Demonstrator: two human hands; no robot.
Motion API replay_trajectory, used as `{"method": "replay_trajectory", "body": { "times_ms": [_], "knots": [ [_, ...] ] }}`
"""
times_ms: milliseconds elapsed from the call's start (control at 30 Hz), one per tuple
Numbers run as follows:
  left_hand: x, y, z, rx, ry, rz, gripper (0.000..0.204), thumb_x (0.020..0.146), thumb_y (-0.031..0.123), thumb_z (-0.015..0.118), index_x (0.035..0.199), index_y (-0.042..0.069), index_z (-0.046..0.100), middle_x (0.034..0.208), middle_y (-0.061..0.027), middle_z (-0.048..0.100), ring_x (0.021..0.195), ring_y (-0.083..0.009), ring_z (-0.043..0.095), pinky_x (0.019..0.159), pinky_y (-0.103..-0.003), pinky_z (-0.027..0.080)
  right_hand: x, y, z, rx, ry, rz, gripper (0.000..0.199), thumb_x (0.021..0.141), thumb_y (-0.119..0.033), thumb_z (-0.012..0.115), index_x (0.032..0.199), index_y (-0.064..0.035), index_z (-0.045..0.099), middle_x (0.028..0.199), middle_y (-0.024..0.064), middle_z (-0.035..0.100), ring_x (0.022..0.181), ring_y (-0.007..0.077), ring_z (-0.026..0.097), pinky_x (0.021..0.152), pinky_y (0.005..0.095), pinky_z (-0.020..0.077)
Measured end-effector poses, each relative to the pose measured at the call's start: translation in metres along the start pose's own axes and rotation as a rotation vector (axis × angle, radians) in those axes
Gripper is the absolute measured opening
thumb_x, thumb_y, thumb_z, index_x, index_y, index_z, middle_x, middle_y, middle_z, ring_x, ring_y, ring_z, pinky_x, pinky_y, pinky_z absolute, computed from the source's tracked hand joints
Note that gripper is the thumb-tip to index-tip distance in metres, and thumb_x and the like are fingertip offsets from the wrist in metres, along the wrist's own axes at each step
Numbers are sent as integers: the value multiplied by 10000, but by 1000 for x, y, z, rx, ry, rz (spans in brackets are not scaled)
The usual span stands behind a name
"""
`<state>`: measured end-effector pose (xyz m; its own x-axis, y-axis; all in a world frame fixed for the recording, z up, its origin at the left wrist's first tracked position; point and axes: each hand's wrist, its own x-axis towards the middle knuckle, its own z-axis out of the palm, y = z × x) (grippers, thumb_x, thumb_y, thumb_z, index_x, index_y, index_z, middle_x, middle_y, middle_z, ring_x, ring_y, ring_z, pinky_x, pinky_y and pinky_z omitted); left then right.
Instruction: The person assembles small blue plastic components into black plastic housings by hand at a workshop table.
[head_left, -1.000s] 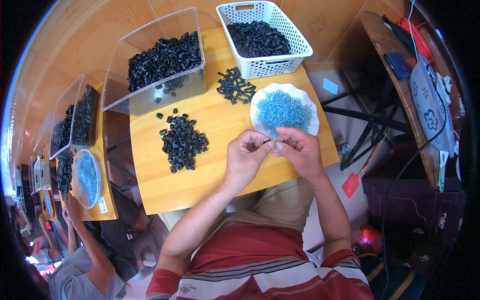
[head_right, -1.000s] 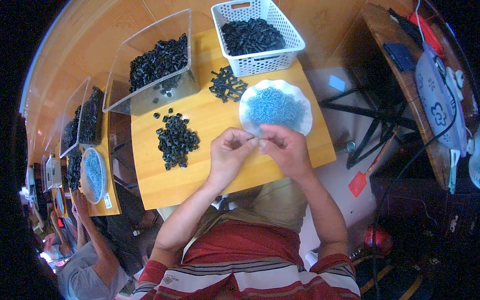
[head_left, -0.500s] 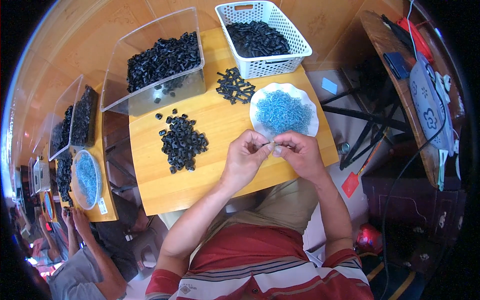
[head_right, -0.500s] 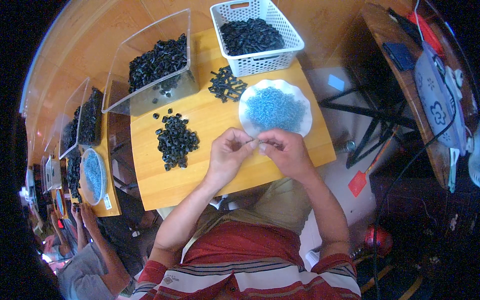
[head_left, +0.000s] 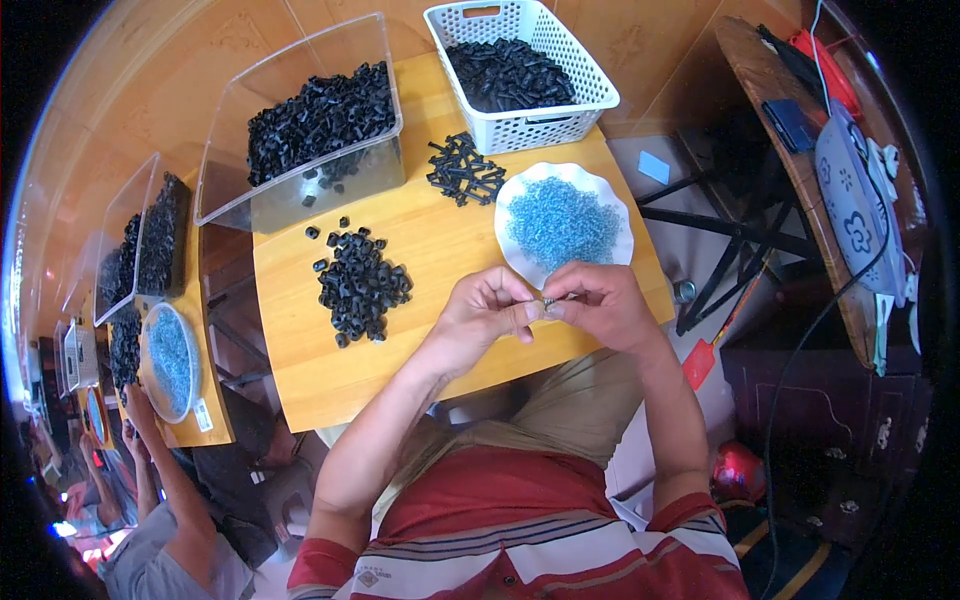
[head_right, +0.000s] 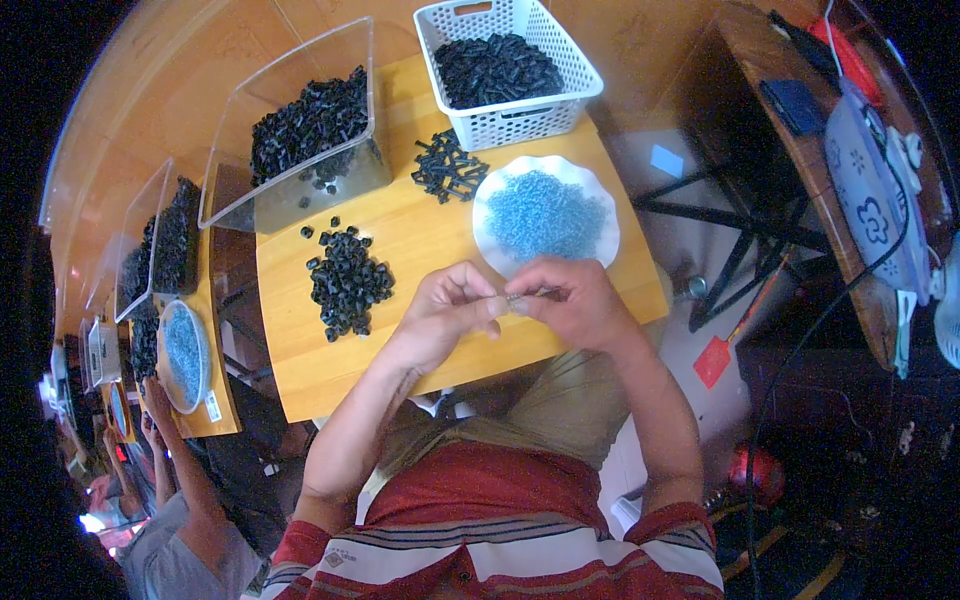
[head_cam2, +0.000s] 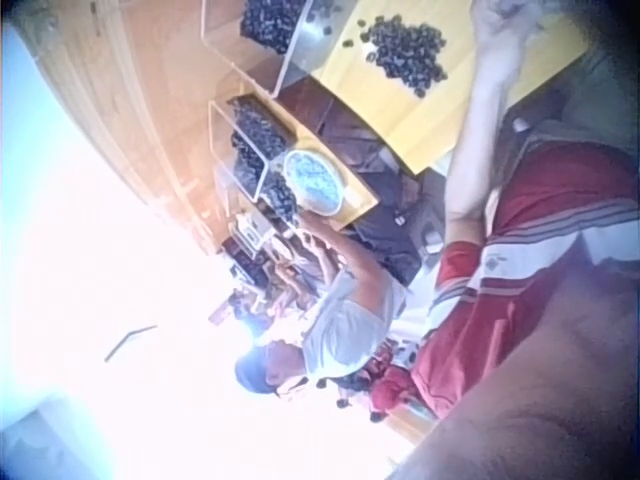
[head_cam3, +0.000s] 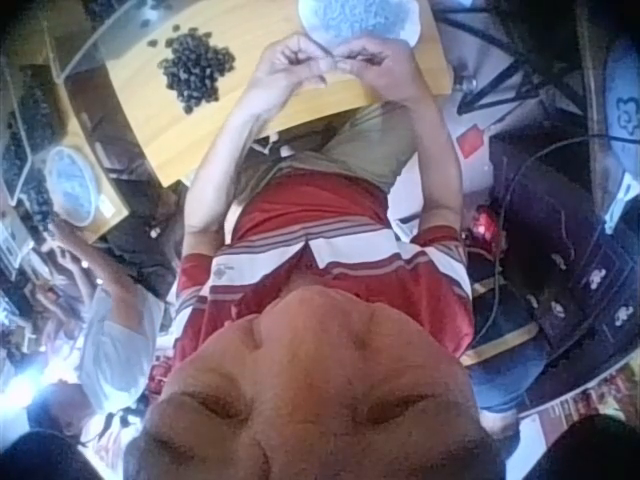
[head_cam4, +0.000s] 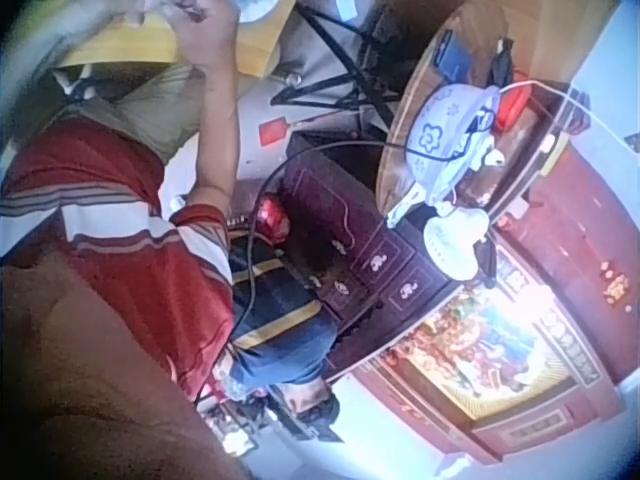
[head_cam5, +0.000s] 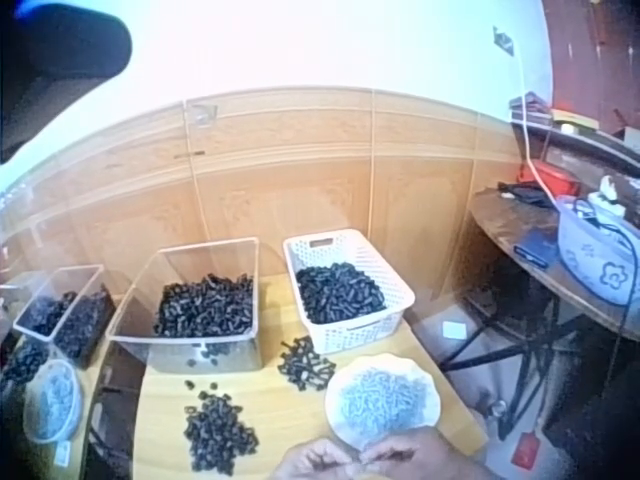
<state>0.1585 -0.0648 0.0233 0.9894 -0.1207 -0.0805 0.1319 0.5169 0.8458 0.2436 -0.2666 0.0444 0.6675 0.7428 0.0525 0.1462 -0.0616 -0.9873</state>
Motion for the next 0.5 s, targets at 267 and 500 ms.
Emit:
{"method": "replay_trajectory", "body": {
  "times_ms": [267,500],
  "knots": [
    [0,6,-4,190,48,-11,106,920,21,690,938,16,586,865,-43,646,750,-97,619,648,-255,556,17,-8,-1,-377,204,113,126,889,-79,671,982,2,698,980,127,711,870,178,686,749,305,532],
    [-10,-2,-7,175,182,5,110,923,27,690,943,11,582,876,-57,660,745,-93,626,654,-241,562,9,-2,12,-382,116,-186,169,908,-5,642,1071,22,679,1039,110,674,766,127,640,650,244,507]
  ]
}}
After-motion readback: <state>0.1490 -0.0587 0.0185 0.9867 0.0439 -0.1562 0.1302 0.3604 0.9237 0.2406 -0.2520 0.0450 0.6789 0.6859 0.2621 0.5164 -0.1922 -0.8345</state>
